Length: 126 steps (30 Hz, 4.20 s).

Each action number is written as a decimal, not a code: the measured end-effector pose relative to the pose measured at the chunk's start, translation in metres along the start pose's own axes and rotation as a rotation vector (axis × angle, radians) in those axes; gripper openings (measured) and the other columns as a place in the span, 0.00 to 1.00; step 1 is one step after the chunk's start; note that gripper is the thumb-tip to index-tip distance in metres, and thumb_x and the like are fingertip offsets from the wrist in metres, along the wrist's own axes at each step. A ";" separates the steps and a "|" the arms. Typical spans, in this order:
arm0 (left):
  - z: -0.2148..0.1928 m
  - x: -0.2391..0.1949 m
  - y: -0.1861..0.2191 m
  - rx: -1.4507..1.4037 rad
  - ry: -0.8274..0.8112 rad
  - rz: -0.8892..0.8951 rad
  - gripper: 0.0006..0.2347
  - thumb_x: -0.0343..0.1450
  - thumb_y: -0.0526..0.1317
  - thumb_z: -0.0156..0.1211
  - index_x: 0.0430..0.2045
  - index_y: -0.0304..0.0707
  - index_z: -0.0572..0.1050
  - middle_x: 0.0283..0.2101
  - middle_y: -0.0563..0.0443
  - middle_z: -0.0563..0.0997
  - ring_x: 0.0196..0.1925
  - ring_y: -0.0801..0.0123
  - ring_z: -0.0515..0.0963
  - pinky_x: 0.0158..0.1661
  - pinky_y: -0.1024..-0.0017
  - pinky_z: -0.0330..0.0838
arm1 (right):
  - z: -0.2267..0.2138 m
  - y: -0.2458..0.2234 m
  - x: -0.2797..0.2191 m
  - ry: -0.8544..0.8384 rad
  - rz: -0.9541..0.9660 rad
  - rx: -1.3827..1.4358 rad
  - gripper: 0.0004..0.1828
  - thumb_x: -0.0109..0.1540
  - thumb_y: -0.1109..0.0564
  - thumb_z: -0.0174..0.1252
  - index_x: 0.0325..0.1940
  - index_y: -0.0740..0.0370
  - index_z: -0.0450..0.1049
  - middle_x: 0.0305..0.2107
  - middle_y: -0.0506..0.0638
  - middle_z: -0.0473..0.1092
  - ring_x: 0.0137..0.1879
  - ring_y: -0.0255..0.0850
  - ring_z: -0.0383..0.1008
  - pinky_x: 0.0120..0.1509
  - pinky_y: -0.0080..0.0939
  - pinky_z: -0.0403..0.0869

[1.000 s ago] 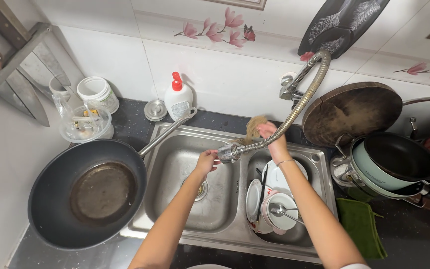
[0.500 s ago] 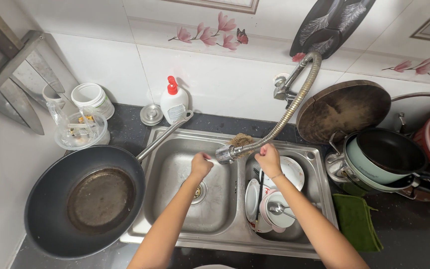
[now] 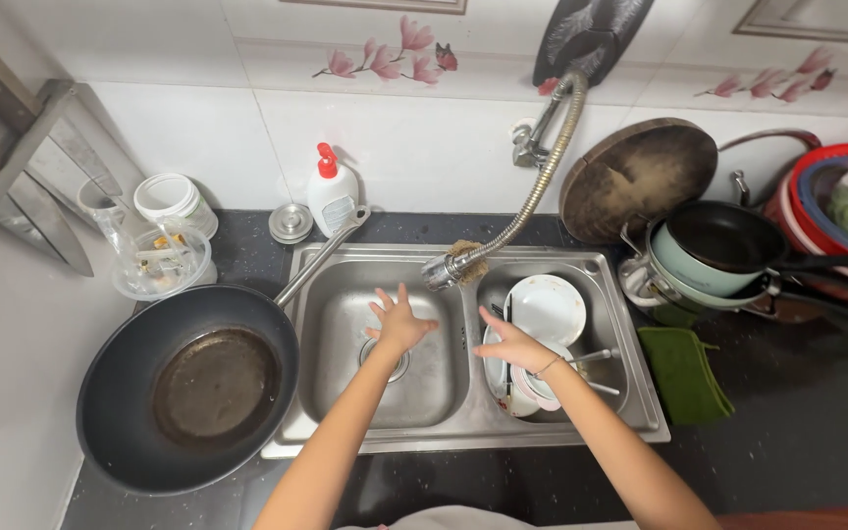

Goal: The person washes a scrubber under running water, then picks up a frying pan from the counter and scrubs its interior surface with the soapy scrubber in the sink.

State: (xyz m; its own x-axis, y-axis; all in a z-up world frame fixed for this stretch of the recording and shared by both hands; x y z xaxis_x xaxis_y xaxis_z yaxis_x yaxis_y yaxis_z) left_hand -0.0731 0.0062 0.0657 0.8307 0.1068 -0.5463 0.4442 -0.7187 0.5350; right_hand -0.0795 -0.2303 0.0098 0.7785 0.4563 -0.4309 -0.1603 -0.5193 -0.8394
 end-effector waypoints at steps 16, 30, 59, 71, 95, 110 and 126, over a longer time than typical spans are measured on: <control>0.074 -0.078 0.134 -0.480 -0.030 0.691 0.17 0.73 0.47 0.59 0.19 0.29 0.77 0.19 0.48 0.78 0.23 0.68 0.75 0.29 0.66 0.69 | -0.118 -0.100 -0.194 0.626 -0.268 0.541 0.18 0.68 0.56 0.47 0.59 0.66 0.72 0.50 0.58 0.77 0.57 0.44 0.78 0.61 0.42 0.74; 0.168 -0.344 0.461 -0.817 -0.368 1.504 0.06 0.82 0.37 0.41 0.50 0.35 0.59 0.36 0.53 0.70 0.30 0.75 0.69 0.30 0.73 0.68 | -0.278 -0.048 -0.467 0.934 -0.529 0.690 0.17 0.70 0.57 0.47 0.56 0.72 0.71 0.45 0.58 0.75 0.52 0.44 0.77 0.60 0.47 0.76; 0.530 -0.473 0.842 -0.394 -0.824 1.614 0.22 0.79 0.48 0.41 0.65 0.35 0.65 0.72 0.44 0.65 0.73 0.63 0.63 0.69 0.68 0.55 | -0.633 0.186 -0.751 0.908 -0.917 1.279 0.21 0.72 0.47 0.41 0.53 0.66 0.69 0.49 0.61 0.72 0.61 0.54 0.71 0.71 0.53 0.68; 0.600 -0.330 0.960 -0.704 -0.491 1.279 0.13 0.78 0.42 0.47 0.47 0.33 0.76 0.47 0.47 0.83 0.44 0.70 0.81 0.44 0.71 0.73 | -0.793 0.229 -0.731 0.865 -0.857 1.426 0.16 0.68 0.51 0.45 0.51 0.66 0.69 0.45 0.56 0.71 0.60 0.52 0.71 0.72 0.54 0.67; 0.659 -0.016 1.040 -0.083 0.181 1.074 0.20 0.67 0.29 0.44 0.55 0.32 0.67 0.55 0.37 0.76 0.54 0.50 0.79 0.50 0.58 0.73 | -0.988 0.462 -0.533 0.869 -0.188 0.510 0.21 0.65 0.46 0.51 0.53 0.61 0.77 0.56 0.53 0.74 0.65 0.47 0.70 0.69 0.48 0.68; 0.762 -0.004 1.112 0.693 0.429 1.024 0.28 0.74 0.59 0.48 0.50 0.27 0.71 0.53 0.34 0.74 0.57 0.44 0.71 0.54 0.51 0.65 | -1.042 0.613 -0.514 0.739 0.070 0.414 0.22 0.68 0.49 0.46 0.57 0.63 0.76 0.53 0.53 0.76 0.60 0.44 0.75 0.64 0.45 0.72; 0.769 -0.090 1.065 0.666 0.062 1.442 0.15 0.73 0.43 0.45 0.26 0.38 0.80 0.26 0.38 0.81 0.36 0.50 0.80 0.55 0.55 0.67 | -0.961 0.754 -0.503 0.687 0.149 -0.282 0.22 0.61 0.65 0.54 0.61 0.64 0.75 0.56 0.62 0.74 0.62 0.57 0.75 0.66 0.48 0.72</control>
State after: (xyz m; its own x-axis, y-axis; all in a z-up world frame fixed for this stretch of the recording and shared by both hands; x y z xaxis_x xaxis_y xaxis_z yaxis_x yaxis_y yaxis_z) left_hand 0.0672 -1.2967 0.1892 0.4266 -0.8860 0.1818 -0.8998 -0.3955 0.1839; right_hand -0.0092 -1.5457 -0.0885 0.9786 -0.1381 -0.1526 -0.2040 -0.7478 -0.6318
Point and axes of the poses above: each hand's wrist, its own x-axis towards the middle knuckle, its own z-axis out of the palm, y = z × x, the point moved 5 cm from there along x, towards the middle knuckle
